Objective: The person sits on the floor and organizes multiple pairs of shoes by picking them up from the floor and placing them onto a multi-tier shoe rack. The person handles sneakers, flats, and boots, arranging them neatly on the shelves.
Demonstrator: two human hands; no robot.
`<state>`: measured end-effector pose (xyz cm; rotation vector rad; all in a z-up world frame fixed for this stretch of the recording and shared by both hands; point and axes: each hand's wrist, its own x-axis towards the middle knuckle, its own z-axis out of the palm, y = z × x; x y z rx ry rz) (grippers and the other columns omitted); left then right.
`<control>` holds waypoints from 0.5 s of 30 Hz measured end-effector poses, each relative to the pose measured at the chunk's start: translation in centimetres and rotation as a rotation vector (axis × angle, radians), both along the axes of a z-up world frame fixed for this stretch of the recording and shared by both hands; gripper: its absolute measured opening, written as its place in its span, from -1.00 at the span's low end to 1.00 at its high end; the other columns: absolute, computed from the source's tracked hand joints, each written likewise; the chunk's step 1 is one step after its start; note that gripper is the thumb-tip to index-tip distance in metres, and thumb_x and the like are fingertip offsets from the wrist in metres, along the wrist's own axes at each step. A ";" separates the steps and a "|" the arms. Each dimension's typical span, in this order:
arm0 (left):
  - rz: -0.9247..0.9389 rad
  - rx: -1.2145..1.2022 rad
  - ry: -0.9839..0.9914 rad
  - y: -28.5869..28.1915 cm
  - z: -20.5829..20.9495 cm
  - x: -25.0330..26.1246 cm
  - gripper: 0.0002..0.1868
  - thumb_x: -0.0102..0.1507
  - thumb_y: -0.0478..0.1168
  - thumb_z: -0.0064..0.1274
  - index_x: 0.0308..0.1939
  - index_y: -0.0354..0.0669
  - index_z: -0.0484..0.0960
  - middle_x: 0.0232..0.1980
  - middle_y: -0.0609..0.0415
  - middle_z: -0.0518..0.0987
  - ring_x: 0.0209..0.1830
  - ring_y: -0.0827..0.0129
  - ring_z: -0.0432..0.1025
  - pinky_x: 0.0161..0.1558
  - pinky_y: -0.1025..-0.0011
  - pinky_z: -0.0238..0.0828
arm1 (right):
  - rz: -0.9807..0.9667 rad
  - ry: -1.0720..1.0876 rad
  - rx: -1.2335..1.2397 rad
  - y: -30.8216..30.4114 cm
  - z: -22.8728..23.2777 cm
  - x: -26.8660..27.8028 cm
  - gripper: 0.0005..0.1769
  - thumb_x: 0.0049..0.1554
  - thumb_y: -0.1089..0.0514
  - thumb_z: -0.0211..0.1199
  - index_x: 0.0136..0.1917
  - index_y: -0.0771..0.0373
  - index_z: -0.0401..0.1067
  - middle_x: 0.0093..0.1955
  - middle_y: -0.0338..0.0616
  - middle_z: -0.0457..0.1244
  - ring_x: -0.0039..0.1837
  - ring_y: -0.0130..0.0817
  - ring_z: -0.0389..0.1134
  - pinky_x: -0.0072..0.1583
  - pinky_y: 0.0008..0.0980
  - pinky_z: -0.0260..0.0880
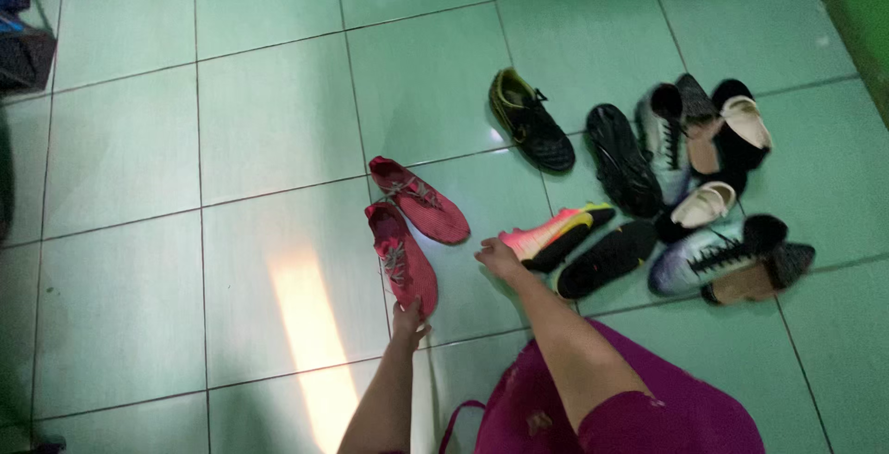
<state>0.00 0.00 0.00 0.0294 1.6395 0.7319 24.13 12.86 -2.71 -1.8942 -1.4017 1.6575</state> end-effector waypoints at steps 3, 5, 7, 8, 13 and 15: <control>0.096 0.053 0.046 0.1 -1.2 0.6 -0.13 0.22 -0.02 0.15 0.56 0.12 0.09 0.31 -0.02 0.44 0.00 0.06 0.47 -0.08 0.05 0.51 | -0.400 0.410 -0.205 1.6 -0.1 -2.6 -0.13 0.12 -0.03 0.43 0.58 0.23 0.17 0.25 -0.12 0.28 -0.04 -0.51 0.32 -0.03 -0.40 0.42; 0.061 0.065 0.174 -0.1 -1.7 0.6 -0.13 0.18 -0.09 0.15 0.55 0.07 0.14 0.30 -0.07 0.47 0.02 0.06 0.51 -0.05 0.04 0.56 | -0.633 0.506 -0.276 3.0 -0.5 -5.0 -0.15 0.09 0.07 0.40 0.52 0.11 0.04 0.15 -0.11 0.31 -0.21 -0.43 0.20 -0.18 -0.35 0.28; -0.012 0.057 0.321 -0.5 -1.9 0.8 -0.10 0.18 -0.08 0.18 0.56 0.02 0.13 0.27 -0.12 0.53 0.04 0.07 0.53 0.02 0.08 0.54 | -0.754 0.541 -0.339 4.2 -0.8 -6.5 -0.27 0.11 0.10 0.39 0.41 0.12 0.06 0.05 -0.09 0.30 -0.29 -0.39 0.14 -0.26 -0.35 0.22; -0.068 0.044 0.406 -0.8 -1.9 0.9 -0.07 0.20 -0.04 0.21 0.57 -0.01 0.10 0.26 -0.16 0.57 0.07 0.08 0.54 0.07 0.13 0.49 | -0.757 0.530 -0.367 4.5 -0.9 -6.9 -0.39 0.14 0.08 0.39 0.34 0.20 0.16 0.00 -0.08 0.27 -0.30 -0.39 0.15 -0.27 -0.38 0.23; -0.131 0.168 0.465 -0.2 -2.2 2.8 0.07 0.16 -0.03 0.30 0.58 -0.03 -0.08 0.29 -0.21 0.53 0.21 0.10 0.48 0.22 0.20 0.41 | -0.701 0.669 -0.463 6.6 -1.7 -7.8 -0.73 0.18 0.00 0.35 -0.01 0.20 0.41 -0.14 -0.13 0.24 -0.33 -0.38 0.18 -0.33 -0.39 0.20; -0.097 0.329 0.529 -0.1 -2.0 4.1 0.02 0.20 -0.08 0.31 0.56 -0.11 -0.04 0.34 -0.21 0.50 0.28 0.09 0.45 0.24 0.20 0.40 | -0.611 0.652 -0.509 7.1 -1.5 -6.9 -0.73 0.19 -0.05 0.30 -0.05 0.17 0.40 -0.18 -0.07 0.22 -0.32 -0.29 0.21 -0.32 -0.36 0.19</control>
